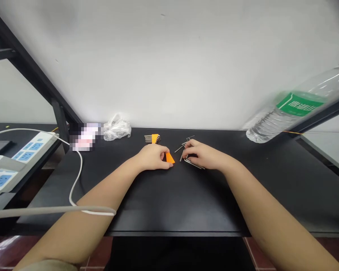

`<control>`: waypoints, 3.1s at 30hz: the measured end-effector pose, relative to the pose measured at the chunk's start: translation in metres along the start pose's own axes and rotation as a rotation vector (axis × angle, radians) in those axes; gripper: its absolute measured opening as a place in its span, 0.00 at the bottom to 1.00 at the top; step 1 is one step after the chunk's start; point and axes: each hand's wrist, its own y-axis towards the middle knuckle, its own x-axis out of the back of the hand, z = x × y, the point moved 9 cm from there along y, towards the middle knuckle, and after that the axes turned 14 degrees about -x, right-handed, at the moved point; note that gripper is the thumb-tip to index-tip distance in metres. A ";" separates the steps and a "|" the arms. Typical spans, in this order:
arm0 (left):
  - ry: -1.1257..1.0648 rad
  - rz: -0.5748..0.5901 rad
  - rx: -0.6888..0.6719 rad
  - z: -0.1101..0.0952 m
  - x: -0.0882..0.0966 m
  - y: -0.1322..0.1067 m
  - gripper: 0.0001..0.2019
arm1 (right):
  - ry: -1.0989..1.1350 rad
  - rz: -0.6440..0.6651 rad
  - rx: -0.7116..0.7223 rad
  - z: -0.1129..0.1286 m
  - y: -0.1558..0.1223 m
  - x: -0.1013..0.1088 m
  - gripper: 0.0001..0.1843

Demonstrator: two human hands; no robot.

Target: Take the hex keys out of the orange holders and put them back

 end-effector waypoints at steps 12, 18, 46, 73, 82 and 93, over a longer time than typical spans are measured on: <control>0.002 0.001 -0.009 0.000 -0.001 0.001 0.19 | -0.066 -0.205 -0.004 0.000 0.007 0.010 0.04; -0.025 0.001 -0.015 -0.003 0.001 0.001 0.16 | -0.013 -0.219 -0.075 0.002 0.011 0.005 0.09; -0.033 0.002 0.003 -0.002 -0.001 0.001 0.16 | -0.022 -0.228 -0.034 -0.001 0.009 0.002 0.07; -0.025 -0.002 0.003 -0.005 0.001 0.000 0.15 | -0.059 -0.252 -0.053 0.006 0.013 -0.004 0.16; -0.015 0.010 0.006 -0.005 0.001 0.000 0.16 | 0.058 -0.329 -0.047 0.002 0.013 0.006 0.15; -0.036 0.005 0.022 -0.002 0.000 0.000 0.16 | -0.005 -0.478 -0.110 -0.057 0.028 0.029 0.12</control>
